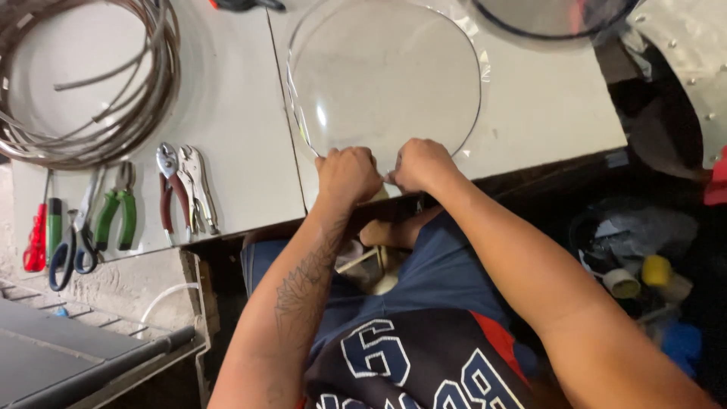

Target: Fitting a metal ring around the perimeter of a circular transparent sheet on a repair bench

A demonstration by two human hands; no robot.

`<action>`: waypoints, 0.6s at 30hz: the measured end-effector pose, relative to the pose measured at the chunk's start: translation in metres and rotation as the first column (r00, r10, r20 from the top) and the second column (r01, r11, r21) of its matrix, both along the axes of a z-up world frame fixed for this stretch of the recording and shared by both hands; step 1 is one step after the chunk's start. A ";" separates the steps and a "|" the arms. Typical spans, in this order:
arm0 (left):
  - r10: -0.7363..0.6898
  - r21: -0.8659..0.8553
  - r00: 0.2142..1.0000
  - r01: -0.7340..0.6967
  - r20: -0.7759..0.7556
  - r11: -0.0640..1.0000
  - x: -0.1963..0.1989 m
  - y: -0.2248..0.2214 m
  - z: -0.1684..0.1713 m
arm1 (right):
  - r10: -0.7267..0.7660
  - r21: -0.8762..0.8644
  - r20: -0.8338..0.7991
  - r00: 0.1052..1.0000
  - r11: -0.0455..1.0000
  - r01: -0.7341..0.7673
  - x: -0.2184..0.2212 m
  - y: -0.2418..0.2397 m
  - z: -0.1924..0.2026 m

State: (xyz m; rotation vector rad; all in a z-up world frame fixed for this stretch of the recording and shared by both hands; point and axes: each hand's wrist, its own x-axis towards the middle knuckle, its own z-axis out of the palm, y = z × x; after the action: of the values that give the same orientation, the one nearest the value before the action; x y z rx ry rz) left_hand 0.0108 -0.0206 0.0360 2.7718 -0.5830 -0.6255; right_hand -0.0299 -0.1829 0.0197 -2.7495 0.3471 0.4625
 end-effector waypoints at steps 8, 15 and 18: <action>-0.065 -0.259 0.948 0.150 0.311 0.954 -0.021 0.026 -0.035 | 0.201 -0.064 0.680 0.705 0.974 -0.216 -0.043 -0.002 -0.053; 0.064 -0.325 0.869 0.114 0.491 0.939 -0.038 0.058 -0.052 | 0.242 -0.087 0.798 0.552 0.953 -0.291 -0.145 0.037 -0.042; 0.056 -0.318 0.894 0.099 0.444 0.943 -0.051 0.072 -0.029 | 0.215 -0.078 0.800 0.560 0.963 -0.259 -0.189 0.022 -0.058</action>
State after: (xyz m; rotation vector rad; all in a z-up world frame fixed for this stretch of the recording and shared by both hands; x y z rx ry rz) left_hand -0.0398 0.0518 0.0073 2.5790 -0.7321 0.1242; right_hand -0.2187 -0.1614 -0.0379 -2.6166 -0.2800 -0.7409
